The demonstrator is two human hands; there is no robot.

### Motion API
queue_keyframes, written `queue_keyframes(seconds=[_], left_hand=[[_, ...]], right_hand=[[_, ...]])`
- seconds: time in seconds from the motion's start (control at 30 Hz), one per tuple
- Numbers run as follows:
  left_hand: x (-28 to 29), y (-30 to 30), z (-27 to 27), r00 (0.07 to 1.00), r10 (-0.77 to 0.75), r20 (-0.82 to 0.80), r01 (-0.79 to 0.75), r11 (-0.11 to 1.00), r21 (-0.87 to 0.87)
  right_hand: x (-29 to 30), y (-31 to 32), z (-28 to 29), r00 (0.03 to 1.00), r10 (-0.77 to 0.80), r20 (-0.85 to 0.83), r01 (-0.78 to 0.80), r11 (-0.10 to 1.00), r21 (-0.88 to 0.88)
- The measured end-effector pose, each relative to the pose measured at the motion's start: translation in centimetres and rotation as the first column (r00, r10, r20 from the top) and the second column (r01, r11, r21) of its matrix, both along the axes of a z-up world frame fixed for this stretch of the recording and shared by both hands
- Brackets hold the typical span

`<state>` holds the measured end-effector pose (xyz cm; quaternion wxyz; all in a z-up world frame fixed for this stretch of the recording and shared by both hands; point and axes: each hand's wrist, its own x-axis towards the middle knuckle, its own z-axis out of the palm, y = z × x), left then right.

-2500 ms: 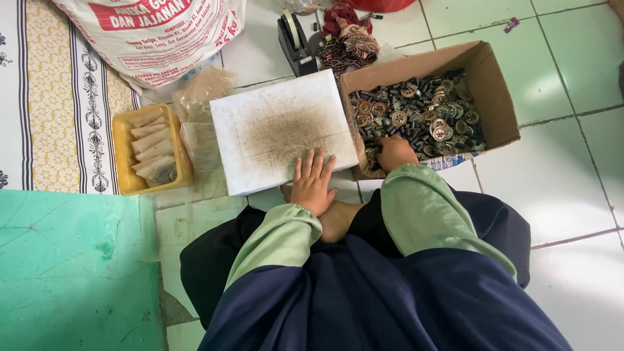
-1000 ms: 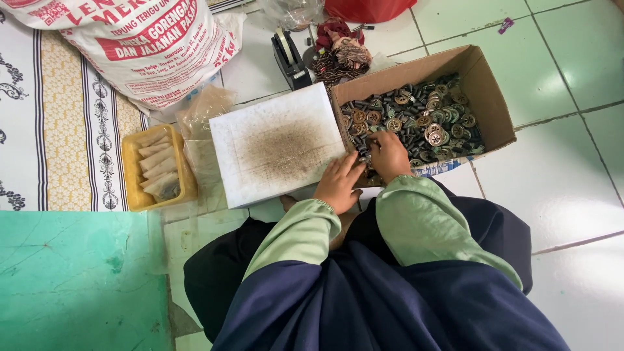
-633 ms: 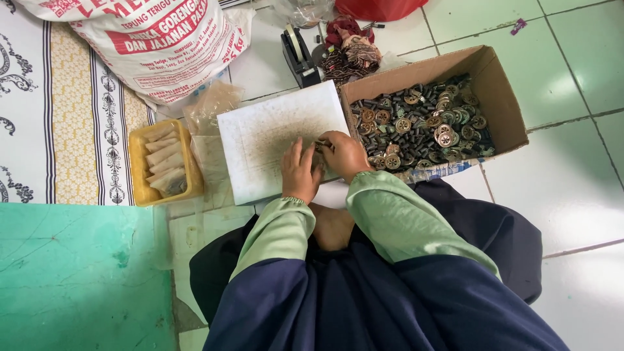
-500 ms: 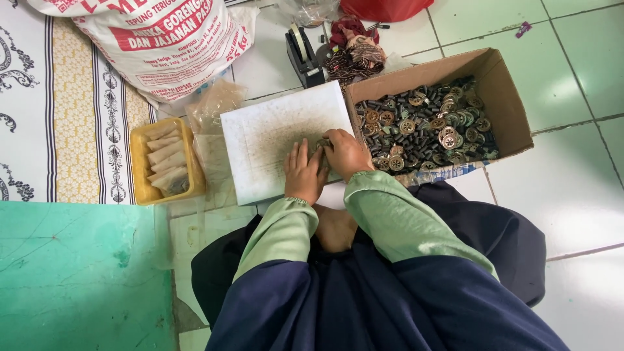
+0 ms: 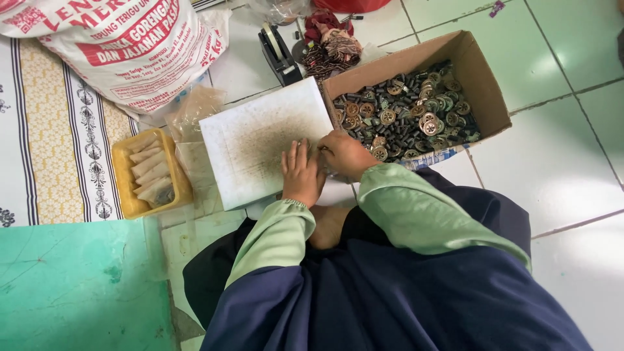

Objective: Picking small metal decorative parts from a cardboard box and placing them into small plastic bags for packaging.

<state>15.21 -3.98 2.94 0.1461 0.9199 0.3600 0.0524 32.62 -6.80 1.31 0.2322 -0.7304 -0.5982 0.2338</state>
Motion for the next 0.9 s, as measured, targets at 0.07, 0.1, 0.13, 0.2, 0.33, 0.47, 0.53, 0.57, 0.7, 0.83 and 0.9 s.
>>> queue_keyframes(seconds=[0.07,0.1,0.13,0.2,0.33,0.47,0.53,0.57,0.7,0.83,0.9], left_hand=[[1.9,-1.2,0.5,0.998,-0.069,0.015,0.069,0.998,0.012],[2.9,-1.8,0.7,0.991,-0.131,0.038,0.13,0.991,0.024],[4.2,-2.5,0.4,0.99,-0.136,0.035,0.136,0.99,0.023],[6.6,-3.7,-0.2,0.959,-0.276,0.06,0.274,0.961,0.038],[9.4,-5.1,-0.4,0.932,-0.358,-0.048,0.356,0.933,-0.049],[10.5,-5.4,-2.2,0.889,-0.373,-0.268,0.371,0.927,-0.058],[10.6,-5.4,-2.7,0.873,-0.367,-0.321,0.371,0.927,-0.05],[10.7,-5.5,-2.9,0.869,-0.357,-0.341,0.365,0.93,-0.043],[10.8,-5.6,-4.2,0.869,-0.335,-0.365,0.358,0.934,-0.003],[10.7,-5.5,-4.7,0.871,-0.334,-0.36,0.365,0.931,0.018],[10.5,-5.5,-4.8,0.877,-0.345,-0.335,0.378,0.925,0.037]], right_hand=[[3.8,-2.8,3.5,1.0,-0.011,0.016,0.012,0.999,-0.046],[5.8,-4.2,5.2,0.999,-0.014,0.039,0.018,0.996,-0.092],[8.1,-5.8,4.4,0.999,-0.02,0.036,0.023,0.995,-0.092],[12.6,-8.9,2.7,0.988,-0.15,0.047,0.156,0.974,-0.163],[15.8,-9.4,-0.8,0.98,-0.172,0.097,0.193,0.932,-0.307],[13.4,-7.6,-1.1,0.982,-0.039,0.183,0.106,0.92,-0.376],[12.1,-7.3,-0.5,0.972,0.044,0.23,0.056,0.91,-0.41],[11.8,-7.1,-0.3,0.961,0.076,0.268,0.047,0.904,-0.425],[12.4,-5.6,-5.0,0.939,0.129,0.319,0.03,0.894,-0.448],[12.5,-5.6,-3.3,0.961,0.108,0.253,0.017,0.894,-0.448],[12.6,-5.7,-3.0,0.967,0.141,0.214,-0.02,0.875,-0.484]])
